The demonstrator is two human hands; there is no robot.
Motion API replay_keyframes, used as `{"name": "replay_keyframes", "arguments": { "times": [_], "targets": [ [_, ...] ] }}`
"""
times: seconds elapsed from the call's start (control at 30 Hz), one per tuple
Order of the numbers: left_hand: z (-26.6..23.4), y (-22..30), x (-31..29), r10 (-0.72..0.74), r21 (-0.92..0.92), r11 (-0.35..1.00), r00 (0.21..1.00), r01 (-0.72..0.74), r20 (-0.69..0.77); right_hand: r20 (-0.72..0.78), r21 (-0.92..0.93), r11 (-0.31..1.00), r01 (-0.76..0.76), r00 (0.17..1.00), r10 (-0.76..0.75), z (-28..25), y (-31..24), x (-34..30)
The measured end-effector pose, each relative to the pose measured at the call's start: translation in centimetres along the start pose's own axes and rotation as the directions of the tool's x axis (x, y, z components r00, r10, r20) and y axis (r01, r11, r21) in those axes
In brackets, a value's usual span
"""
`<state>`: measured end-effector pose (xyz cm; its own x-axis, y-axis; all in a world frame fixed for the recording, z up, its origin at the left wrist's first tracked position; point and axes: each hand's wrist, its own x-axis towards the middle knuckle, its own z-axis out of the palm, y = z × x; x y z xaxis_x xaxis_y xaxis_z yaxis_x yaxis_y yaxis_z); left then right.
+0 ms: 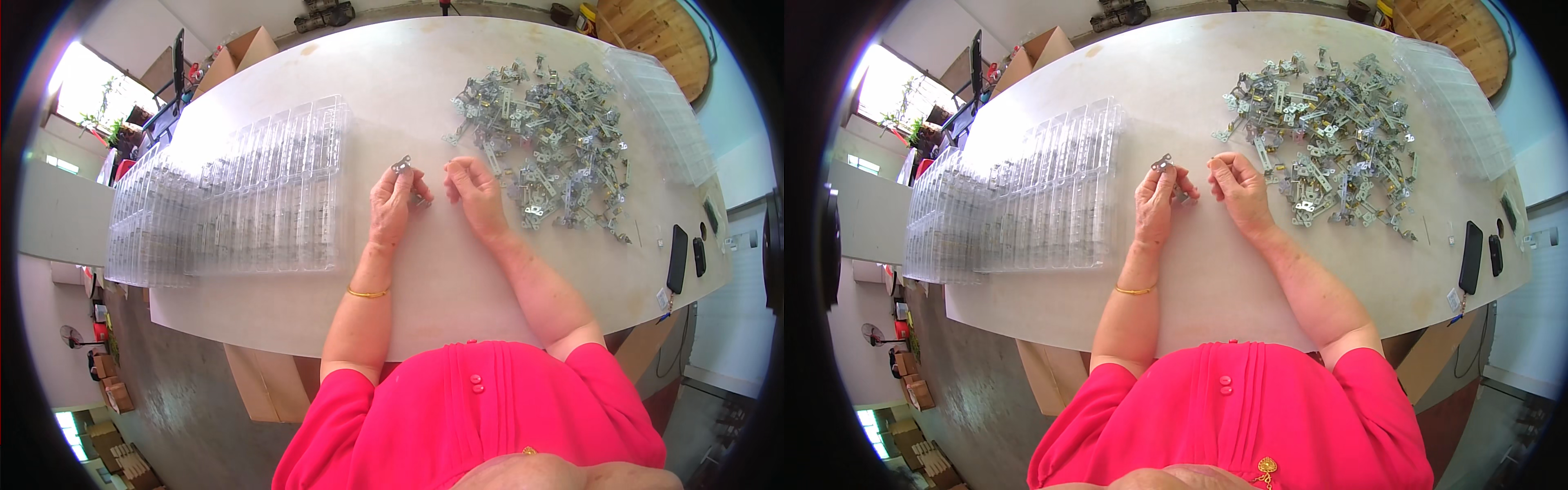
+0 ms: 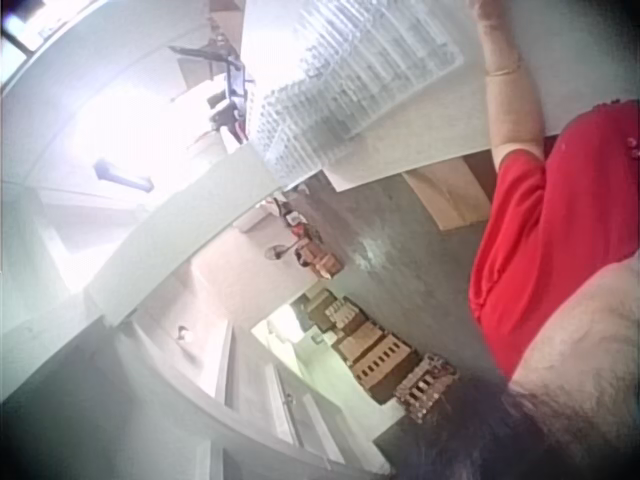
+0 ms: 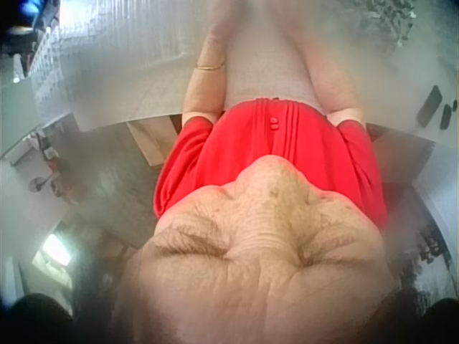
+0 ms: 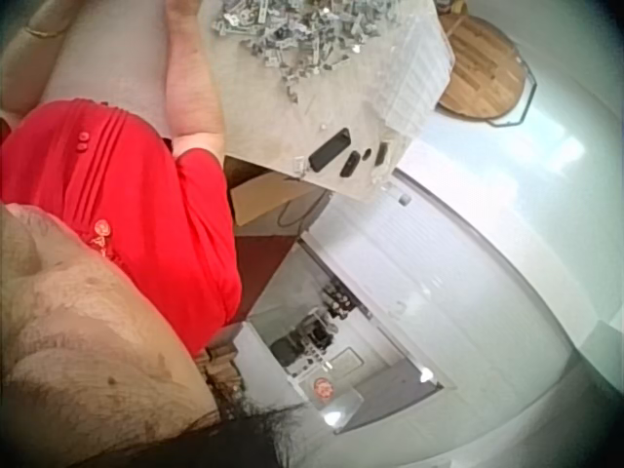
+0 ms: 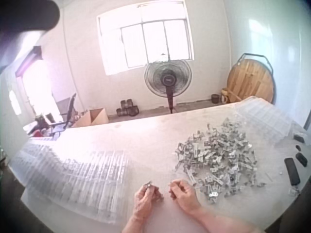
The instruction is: The person assembles metal components by inserting pins into metal brackets by hand and places the assembled pieces into plastic organizer trays.
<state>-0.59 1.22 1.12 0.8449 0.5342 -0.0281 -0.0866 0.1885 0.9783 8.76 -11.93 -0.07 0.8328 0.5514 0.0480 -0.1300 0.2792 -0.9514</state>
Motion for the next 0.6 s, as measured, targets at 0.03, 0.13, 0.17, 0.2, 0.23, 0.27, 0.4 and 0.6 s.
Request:
{"name": "replay_keyframes", "arguments": {
  "times": [0.03, 0.13, 0.17, 0.2, 0.23, 0.27, 0.4, 0.6],
  "targets": [
    [-0.1, -0.2, 0.0, 0.0, 0.001, 1.0, 1.0, 0.0, -0.002, 0.002, 0.001, 1.0, -0.001, 1.0, 0.001, 0.1, -0.3, -0.2],
    [-0.2, -1.1, 0.4, 0.088, 0.059, 0.995, 0.996, -0.086, -0.022, 0.105, -0.03, 0.999, -0.044, 0.993, 0.047, 0.1, -0.6, -0.6],
    [-0.2, -1.2, 0.5, 0.094, 0.074, 0.993, 0.995, -0.091, -0.027, 0.115, -0.067, 0.998, -0.008, 0.993, 0.016, 0.2, -0.3, -0.6],
    [-0.2, -1.2, 0.5, 0.099, 0.089, 0.991, 0.995, -0.096, -0.033, 0.125, -0.102, 0.994, 0.027, 0.992, -0.014, 0.3, -0.2, -0.6],
    [-0.1, -1.2, 0.5, 0.098, 0.089, 0.992, 0.995, -0.095, -0.031, 0.123, -0.101, 0.994, 0.026, 0.992, -0.014, 0.4, -0.1, -0.6],
    [0.0, -1.1, 0.5, 0.107, 0.142, 0.985, 0.994, -0.102, -0.032, 0.112, -0.132, 0.99, 0.057, 0.993, -0.043, 0.5, -0.1, -0.8],
    [-0.1, -1.5, 0.6, 0.239, 0.381, 0.903, 0.969, -0.199, -0.06, 0.105, -0.169, 0.979, 0.118, 0.989, -0.101, 1.4, -0.6, -1.2],
    [0.9, 0.0, -0.1, 0.271, 0.526, 0.824, 0.962, -0.21, -0.041, 0.111, -0.199, 0.968, 0.154, 0.985, -0.134, 1.4, -1.1, -1.3]
  ]
}}
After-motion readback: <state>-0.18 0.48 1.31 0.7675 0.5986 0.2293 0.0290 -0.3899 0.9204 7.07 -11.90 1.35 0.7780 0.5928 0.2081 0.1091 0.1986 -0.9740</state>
